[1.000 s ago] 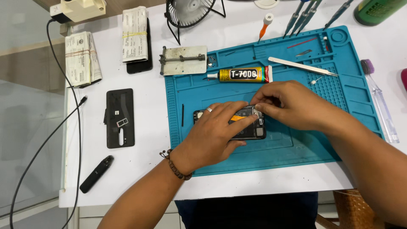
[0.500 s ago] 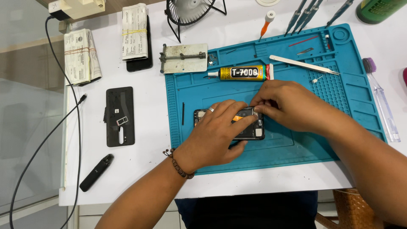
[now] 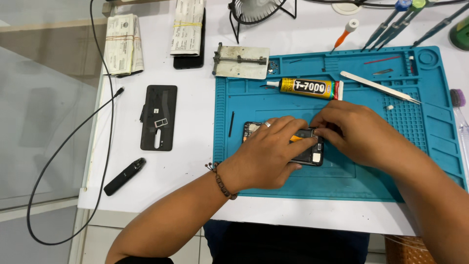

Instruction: The person reassembles a disassembled smartphone on a blue work mat. They connect a ribbon cable to the motherboard, place a black metal shield over the camera module, and secure it with a screwdriver. The person also handles a tube of adhesive and various small components during the process.

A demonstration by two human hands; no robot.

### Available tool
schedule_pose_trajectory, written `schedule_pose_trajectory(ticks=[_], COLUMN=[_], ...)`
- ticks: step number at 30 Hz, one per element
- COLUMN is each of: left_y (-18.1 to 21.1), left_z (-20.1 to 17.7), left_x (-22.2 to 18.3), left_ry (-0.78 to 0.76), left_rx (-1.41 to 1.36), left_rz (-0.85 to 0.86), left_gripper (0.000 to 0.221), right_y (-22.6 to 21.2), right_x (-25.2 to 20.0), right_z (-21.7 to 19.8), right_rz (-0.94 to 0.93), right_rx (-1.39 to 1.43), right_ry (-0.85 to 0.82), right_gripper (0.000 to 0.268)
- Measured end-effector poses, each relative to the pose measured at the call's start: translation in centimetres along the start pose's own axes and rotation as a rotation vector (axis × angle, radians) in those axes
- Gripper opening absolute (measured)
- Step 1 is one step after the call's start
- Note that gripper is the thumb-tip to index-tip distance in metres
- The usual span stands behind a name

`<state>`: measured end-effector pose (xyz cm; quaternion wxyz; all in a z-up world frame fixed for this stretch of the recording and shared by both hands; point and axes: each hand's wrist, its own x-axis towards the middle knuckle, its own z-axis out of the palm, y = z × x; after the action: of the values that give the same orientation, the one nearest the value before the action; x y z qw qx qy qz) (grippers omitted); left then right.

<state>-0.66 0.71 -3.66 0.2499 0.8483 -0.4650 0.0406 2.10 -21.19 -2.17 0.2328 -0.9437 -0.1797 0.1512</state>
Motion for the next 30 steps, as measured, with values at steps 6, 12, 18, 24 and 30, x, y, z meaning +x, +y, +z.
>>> schedule_pose_trajectory(ticks=[6, 12, 18, 24, 30], left_y=[-0.2, -1.3, -2.1, -2.8, -3.8], left_z=[-0.6, -2.0, -2.8, -1.6, -4.5], left_x=[-0.2, -0.1, -0.3, -0.1, -0.2], left_ry=[0.041, 0.138, 0.243, 0.238, 0.342], left_rx=[-0.026, -0.062, 0.021, 0.069, 0.054], left_rz=[0.023, 0.015, -0.036, -0.015, -0.102], left_gripper=[0.05, 0.04, 0.03, 0.016, 0.017], right_y=[-0.6, -1.3, 0.6, -0.1, -0.4], right_x=[-0.2, -0.4, -0.3, -0.3, -0.5], right_z=[-0.1, -0.7, 0.3, -0.2, -0.6], right_rz=[0.068, 0.087, -0.093, -0.062, -0.077], right_rx=[-0.025, -0.009, -0.044, -0.052, -0.057], right_ry=[-0.023, -0.023, 0.077, 0.053, 0.111], right_gripper=[0.013, 0.01, 0.015, 0.016, 0.018])
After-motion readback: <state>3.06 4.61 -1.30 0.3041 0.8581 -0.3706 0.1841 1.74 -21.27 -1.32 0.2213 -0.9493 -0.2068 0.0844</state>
